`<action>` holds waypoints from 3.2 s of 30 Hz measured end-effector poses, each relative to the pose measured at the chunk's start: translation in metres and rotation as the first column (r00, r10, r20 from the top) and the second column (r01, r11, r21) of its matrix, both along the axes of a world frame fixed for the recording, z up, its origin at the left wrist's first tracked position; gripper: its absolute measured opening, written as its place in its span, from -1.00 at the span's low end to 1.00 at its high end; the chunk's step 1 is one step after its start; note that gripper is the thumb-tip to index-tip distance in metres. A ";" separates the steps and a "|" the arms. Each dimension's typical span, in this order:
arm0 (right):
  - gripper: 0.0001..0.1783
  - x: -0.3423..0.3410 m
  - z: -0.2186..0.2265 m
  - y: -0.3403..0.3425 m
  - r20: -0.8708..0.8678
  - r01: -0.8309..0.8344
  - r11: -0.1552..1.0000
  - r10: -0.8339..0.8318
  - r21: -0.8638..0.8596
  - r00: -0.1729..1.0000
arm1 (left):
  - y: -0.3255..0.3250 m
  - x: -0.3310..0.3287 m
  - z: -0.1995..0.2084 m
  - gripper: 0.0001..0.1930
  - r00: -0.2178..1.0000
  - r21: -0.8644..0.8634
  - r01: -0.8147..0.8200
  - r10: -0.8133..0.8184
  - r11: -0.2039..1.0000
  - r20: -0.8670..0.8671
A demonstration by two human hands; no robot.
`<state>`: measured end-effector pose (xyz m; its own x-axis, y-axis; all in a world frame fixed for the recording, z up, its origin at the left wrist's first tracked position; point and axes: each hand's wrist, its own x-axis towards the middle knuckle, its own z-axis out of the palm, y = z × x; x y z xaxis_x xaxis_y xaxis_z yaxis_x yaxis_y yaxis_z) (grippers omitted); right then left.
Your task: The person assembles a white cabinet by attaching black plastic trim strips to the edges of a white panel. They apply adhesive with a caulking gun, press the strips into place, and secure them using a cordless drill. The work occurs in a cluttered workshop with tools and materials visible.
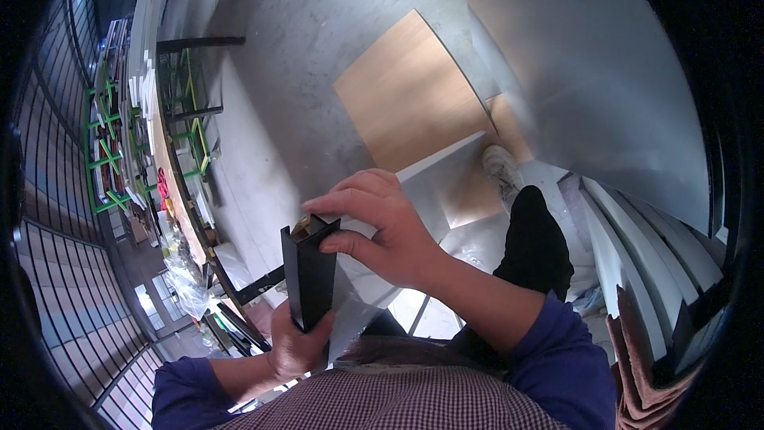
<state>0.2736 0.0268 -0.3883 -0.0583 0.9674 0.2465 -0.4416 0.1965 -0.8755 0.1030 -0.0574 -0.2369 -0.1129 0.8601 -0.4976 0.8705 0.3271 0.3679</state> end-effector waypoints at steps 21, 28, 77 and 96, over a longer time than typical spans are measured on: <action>-0.60 -0.038 0.009 -0.026 -0.058 0.165 0.952 -0.186 -0.258 0.981 | -0.006 -0.007 -0.011 -0.77 1.000 0.159 -0.001 -0.002 0.987 0.015; -0.41 -0.070 0.011 -0.067 0.423 0.585 0.811 -0.537 0.019 0.730 | -0.007 -0.007 -0.011 -0.84 0.975 0.124 -0.039 0.011 0.992 0.223; -0.86 0.426 0.288 -0.150 0.695 0.698 0.716 -0.507 0.011 0.510 | -0.013 -0.018 -0.027 -0.62 0.955 0.209 0.011 -0.072 0.978 0.286; -0.85 0.125 0.257 -0.180 0.469 0.030 0.958 -0.167 0.286 0.867 | -0.049 0.096 0.132 -0.72 0.083 0.035 0.163 -0.049 0.986 0.995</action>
